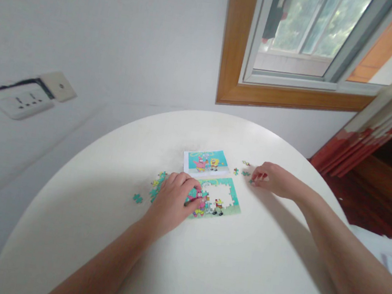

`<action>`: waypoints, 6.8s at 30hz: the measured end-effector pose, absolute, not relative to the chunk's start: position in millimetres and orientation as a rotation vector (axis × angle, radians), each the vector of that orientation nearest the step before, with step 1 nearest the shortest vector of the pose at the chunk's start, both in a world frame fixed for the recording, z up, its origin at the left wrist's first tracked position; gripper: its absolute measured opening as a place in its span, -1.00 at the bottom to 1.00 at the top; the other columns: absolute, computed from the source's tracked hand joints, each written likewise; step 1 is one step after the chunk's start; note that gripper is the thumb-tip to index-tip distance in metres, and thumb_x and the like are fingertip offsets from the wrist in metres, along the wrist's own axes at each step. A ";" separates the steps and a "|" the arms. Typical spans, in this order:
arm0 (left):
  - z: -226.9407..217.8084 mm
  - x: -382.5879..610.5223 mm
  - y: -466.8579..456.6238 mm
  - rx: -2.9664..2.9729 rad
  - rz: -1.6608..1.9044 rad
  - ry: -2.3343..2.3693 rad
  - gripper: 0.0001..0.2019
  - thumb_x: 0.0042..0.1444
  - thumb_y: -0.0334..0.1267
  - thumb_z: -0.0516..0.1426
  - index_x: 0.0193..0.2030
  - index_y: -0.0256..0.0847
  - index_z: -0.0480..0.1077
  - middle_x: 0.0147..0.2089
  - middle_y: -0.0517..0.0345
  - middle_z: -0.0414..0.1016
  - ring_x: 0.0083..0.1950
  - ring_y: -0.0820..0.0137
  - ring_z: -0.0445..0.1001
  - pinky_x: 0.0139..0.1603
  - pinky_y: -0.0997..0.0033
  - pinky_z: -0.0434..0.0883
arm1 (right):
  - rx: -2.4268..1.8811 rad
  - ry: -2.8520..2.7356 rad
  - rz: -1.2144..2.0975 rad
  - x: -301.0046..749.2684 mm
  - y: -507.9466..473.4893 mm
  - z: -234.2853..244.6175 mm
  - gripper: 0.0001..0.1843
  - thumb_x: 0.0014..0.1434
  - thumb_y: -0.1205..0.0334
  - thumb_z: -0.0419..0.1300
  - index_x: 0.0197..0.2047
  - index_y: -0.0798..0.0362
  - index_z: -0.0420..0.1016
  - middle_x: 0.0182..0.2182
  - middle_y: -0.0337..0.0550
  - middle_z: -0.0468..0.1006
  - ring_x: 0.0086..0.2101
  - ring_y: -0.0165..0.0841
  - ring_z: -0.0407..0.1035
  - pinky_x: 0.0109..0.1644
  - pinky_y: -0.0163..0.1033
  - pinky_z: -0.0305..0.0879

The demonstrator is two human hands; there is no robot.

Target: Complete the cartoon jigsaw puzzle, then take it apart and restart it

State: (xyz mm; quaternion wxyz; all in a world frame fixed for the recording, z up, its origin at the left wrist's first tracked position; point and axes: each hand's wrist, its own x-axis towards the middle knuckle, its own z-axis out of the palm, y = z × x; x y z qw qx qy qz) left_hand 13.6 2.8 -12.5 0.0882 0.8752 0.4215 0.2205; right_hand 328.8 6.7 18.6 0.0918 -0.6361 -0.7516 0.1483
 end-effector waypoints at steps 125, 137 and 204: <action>-13.6 11.4 2.6 2.632 0.654 1.262 -0.76 0.10 -0.19 0.19 -0.07 -0.07 0.43 -0.10 0.10 0.37 -0.02 0.20 0.28 0.01 0.16 0.28 | -1.809 -1.939 -0.025 314.9 34.1 -18.7 -0.81 0.16 0.24 0.14 -0.22 0.04 0.58 -0.28 -0.07 0.51 -0.23 -0.29 0.35 -0.09 -0.18 0.24; -14.2 11.6 3.4 2.591 0.683 1.255 -0.81 0.13 -0.16 0.16 -0.11 -0.05 0.45 -0.11 0.11 0.38 -0.03 0.20 0.29 0.01 0.17 0.27 | -1.797 -1.864 0.098 327.2 44.8 -29.6 -0.77 0.15 0.22 0.14 -0.19 0.09 0.59 -0.27 -0.04 0.47 -0.33 -0.37 0.39 -0.13 -0.27 0.29; -13.5 11.5 1.8 2.646 0.622 1.263 -0.77 0.16 -0.15 0.14 -0.05 -0.09 0.43 -0.10 0.08 0.36 -0.01 0.21 0.28 0.03 0.17 0.27 | -1.496 -2.349 0.260 241.3 -14.4 7.2 -0.89 0.12 0.26 0.24 -0.27 -0.06 0.61 -0.32 -0.12 0.49 -0.23 -0.28 0.29 -0.08 -0.17 0.16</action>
